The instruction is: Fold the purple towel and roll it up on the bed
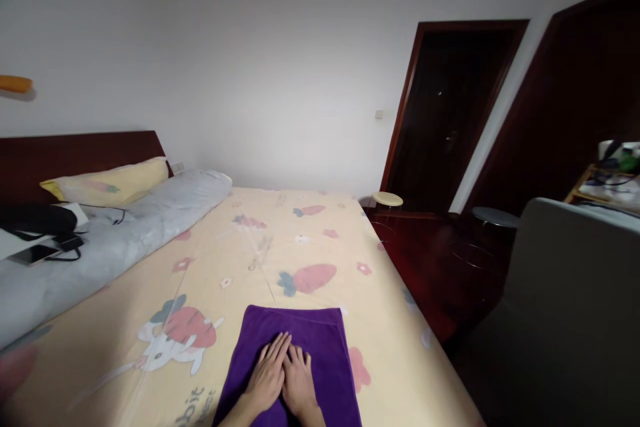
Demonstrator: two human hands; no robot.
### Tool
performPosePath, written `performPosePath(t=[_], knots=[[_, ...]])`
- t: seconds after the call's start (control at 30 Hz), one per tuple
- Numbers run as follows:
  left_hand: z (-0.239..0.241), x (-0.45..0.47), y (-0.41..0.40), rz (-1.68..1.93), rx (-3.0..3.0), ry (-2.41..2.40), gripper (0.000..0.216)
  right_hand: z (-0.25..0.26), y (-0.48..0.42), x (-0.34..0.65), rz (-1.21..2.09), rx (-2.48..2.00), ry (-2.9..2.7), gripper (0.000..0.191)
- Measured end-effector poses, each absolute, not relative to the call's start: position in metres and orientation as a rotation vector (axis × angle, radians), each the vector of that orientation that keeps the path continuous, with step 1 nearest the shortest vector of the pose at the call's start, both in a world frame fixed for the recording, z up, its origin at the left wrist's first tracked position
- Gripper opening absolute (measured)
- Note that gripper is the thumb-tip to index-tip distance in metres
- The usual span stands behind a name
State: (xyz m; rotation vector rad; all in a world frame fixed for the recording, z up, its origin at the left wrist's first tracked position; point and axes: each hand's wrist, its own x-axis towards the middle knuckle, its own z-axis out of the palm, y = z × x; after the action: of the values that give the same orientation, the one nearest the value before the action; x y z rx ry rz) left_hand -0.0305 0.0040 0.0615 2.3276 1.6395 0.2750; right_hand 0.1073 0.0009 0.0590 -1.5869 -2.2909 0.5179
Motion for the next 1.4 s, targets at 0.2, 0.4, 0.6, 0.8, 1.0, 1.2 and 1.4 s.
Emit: performPosePath(t=[0.2,0.4,0.6,0.8,1.0,1.2,1.4], knots=[[0.039,-0.122,0.008,0.404,2.487,1.715,0.055,0.037,0.010,0.214,0.367,-1.825,-2.098,0.045],[0.049,-0.138,0.016,0.577,2.413,1.766,0.042,0.047,0.010,0.242,0.318,-1.922,-2.040,0.047],[0.052,-0.038,0.037,0.445,2.437,1.579,0.065,0.069,0.023,0.134,0.436,-1.680,-2.199,0.058],[0.040,-0.066,0.062,0.270,2.434,1.631,0.056,0.055,0.054,0.159,0.528,-1.643,-2.296,0.052],[0.049,-0.123,0.075,0.138,2.271,1.970,0.056,0.031,0.063,0.251,0.298,-1.920,-2.106,0.050],[0.083,-0.098,0.060,0.093,2.249,2.025,0.056,0.046,0.052,0.238,0.242,-2.050,-2.044,0.055],[0.010,-0.059,-0.017,0.487,2.903,1.546,0.060,0.016,-0.013,0.190,0.304,-1.727,-2.169,0.056]])
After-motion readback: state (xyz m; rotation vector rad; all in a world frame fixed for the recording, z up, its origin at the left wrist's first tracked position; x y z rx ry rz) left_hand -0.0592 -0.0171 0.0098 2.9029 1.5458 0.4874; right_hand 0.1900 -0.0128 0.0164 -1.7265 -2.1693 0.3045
